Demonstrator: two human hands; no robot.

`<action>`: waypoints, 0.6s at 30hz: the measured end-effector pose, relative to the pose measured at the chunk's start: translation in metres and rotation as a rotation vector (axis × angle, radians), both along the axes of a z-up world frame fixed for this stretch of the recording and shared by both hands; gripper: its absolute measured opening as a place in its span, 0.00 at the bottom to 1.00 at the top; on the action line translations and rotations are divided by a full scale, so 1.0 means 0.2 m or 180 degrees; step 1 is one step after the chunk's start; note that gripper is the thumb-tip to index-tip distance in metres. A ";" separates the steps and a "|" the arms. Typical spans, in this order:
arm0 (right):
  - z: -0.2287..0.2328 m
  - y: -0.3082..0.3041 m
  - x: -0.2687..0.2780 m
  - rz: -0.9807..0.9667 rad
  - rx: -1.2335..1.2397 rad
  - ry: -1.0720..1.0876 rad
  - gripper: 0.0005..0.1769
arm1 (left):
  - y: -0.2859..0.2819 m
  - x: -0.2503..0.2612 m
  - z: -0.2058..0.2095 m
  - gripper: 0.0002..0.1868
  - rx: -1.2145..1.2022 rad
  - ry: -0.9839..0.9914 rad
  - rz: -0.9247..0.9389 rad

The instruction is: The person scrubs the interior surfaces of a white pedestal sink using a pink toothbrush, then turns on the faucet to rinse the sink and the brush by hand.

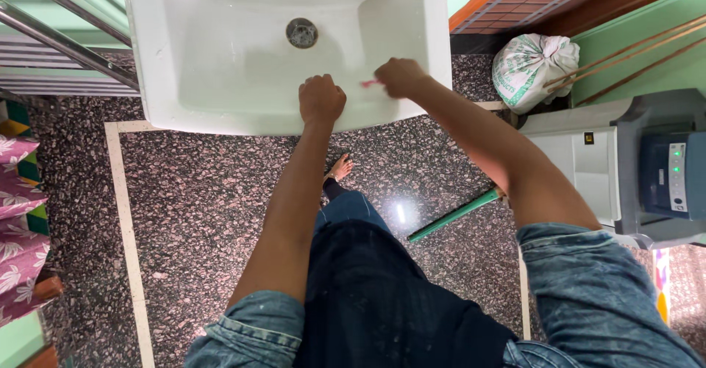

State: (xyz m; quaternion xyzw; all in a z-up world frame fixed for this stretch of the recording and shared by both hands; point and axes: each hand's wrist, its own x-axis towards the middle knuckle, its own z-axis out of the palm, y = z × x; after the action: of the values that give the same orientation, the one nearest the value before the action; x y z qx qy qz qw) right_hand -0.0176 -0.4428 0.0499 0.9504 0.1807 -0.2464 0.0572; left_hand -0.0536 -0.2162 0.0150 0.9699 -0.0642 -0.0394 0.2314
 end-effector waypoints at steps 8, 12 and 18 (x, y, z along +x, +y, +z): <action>-0.02 -0.06 0.06 -0.0088 -0.0175 -0.0119 0.21 | -0.01 0.01 -0.08 0.11 -0.0173 -0.0142 -0.0016; -0.03 0.07 0.01 0.0096 0.0441 0.0424 0.16 | -0.01 0.00 -0.08 0.11 -0.0222 -0.0330 -0.0053; -0.03 -0.10 0.07 -0.0019 0.0791 0.0708 0.17 | -0.01 -0.01 -0.07 0.10 -0.0200 -0.0295 -0.0017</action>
State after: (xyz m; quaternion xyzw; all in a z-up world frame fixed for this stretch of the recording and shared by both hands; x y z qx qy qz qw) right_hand -0.0026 -0.4628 0.0437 0.9176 0.2123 -0.3260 -0.0819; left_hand -0.0551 -0.2175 0.0015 0.9628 -0.0787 0.0070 0.2584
